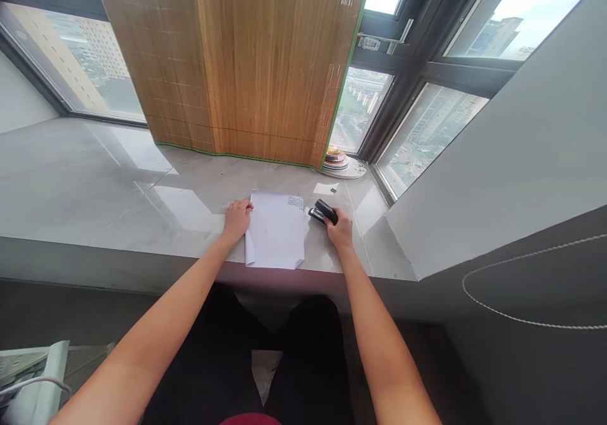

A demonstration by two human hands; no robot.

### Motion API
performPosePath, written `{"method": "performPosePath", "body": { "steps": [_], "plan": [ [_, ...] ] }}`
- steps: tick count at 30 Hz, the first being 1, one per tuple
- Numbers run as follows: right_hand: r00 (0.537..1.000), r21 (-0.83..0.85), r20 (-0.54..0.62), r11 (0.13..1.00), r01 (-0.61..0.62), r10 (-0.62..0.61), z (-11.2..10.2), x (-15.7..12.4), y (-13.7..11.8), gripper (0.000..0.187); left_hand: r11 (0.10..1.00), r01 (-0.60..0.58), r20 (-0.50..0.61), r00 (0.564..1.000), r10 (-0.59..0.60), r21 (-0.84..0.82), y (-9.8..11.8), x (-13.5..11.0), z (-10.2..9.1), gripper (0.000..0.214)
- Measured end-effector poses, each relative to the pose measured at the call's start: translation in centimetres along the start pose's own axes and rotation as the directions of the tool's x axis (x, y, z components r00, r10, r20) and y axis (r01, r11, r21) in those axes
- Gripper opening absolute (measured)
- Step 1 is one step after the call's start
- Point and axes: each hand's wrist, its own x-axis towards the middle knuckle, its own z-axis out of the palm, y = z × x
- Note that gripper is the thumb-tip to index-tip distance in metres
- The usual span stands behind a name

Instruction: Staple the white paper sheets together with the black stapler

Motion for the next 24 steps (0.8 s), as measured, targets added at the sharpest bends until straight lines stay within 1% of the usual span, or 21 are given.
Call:
{"method": "performPosePath", "body": {
  "steps": [10, 18, 24],
  "plan": [
    [1.0, -0.003, 0.005, 1.0, 0.002, -0.002, 0.04, 0.01, 0.12, 0.039, 1.0, 0.008, 0.02, 1.0, -0.008, 0.007, 0.2, 0.03, -0.22, 0.033],
    [1.0, 0.003, 0.008, 1.0, 0.003, -0.003, 0.06, 0.05, 0.29, 0.038, 0.999, 0.007, 0.004, 1.0, -0.007, -0.035, -0.06, -0.04, -0.09, 0.039],
    [1.0, 0.009, 0.007, 1.0, -0.001, 0.001, 0.06, 0.03, 0.21, 0.037, 0.998, -0.006, 0.0, 1.0, 0.006, -0.067, 0.0, -0.07, -0.34, 0.037]
  ]
}}
